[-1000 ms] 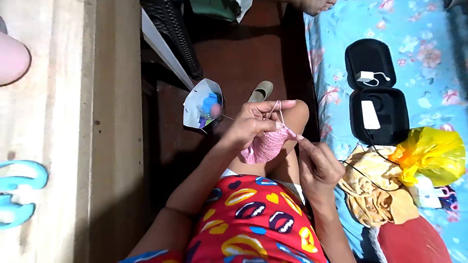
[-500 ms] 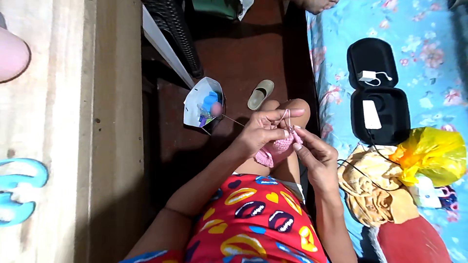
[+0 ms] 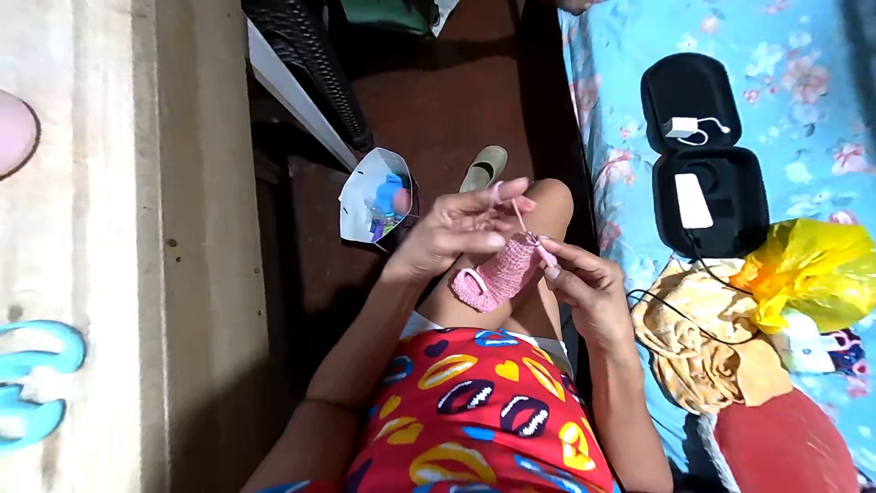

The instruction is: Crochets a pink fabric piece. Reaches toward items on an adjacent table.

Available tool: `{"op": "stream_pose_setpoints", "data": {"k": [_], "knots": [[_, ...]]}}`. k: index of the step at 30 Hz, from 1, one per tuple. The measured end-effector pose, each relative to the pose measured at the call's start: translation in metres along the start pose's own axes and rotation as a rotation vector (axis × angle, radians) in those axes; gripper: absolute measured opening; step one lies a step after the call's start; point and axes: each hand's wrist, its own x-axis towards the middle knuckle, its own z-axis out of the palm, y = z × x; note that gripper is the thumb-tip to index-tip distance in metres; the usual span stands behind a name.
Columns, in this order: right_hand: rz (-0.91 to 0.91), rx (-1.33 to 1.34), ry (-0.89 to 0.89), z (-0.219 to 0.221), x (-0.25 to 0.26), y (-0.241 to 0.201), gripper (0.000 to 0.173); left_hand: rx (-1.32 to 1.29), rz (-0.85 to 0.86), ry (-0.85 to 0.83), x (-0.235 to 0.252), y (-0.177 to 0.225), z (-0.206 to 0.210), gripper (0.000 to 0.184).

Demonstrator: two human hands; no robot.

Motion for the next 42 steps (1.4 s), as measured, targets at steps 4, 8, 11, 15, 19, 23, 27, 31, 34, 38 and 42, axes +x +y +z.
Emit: {"op": "stream_pose_setpoints", "data": {"k": [4, 8, 11, 15, 19, 23, 27, 31, 34, 38, 42], "knots": [[-0.101, -0.105, 0.077, 0.005, -0.004, 0.000, 0.036, 0.110, -0.020, 0.104, 0.012, -0.003, 0.030, 0.082], [-0.218, -0.279, 0.165, 0.018, -0.006, -0.001, 0.028, 0.180, 0.005, 0.238, 0.009, -0.002, 0.044, 0.084], [-0.306, -0.464, 0.210, 0.021, -0.008, 0.001, 0.014, 0.419, -0.011, 0.327, 0.001, 0.006, 0.057, 0.085], [-0.475, -0.770, 0.255, 0.023, -0.006, -0.001, 0.013, 0.833, 0.227, 0.363, -0.005, -0.008, 0.066, 0.066], [-0.209, -0.311, 0.186, 0.029, -0.005, -0.017, 0.012, 0.996, 0.459, 0.370, -0.009, -0.016, 0.068, 0.043], [-0.011, 0.223, 0.128, 0.025, -0.005, -0.018, 0.024, 0.803, 0.438, 0.387, -0.007, -0.009, 0.070, 0.053], [-0.367, -0.352, 0.279, 0.028, -0.011, -0.006, 0.012, 0.588, 0.304, 0.411, -0.004, 0.001, 0.070, 0.066], [-0.627, -0.759, 0.351, 0.026, -0.011, 0.000, 0.012, 0.480, 0.182, 0.390, -0.005, 0.011, 0.067, 0.067], [-0.692, -0.871, 0.363, 0.026, -0.010, -0.002, 0.013, 0.431, 0.102, 0.356, -0.004, 0.019, 0.064, 0.066], [-0.698, -0.926, 0.335, 0.023, -0.012, -0.002, 0.014, 0.335, 0.066, 0.303, 0.001, 0.019, 0.050, 0.061], [-0.676, -0.904, 0.283, 0.018, -0.013, -0.002, 0.016, 0.215, -0.001, 0.257, 0.003, 0.019, 0.040, 0.061]]}}
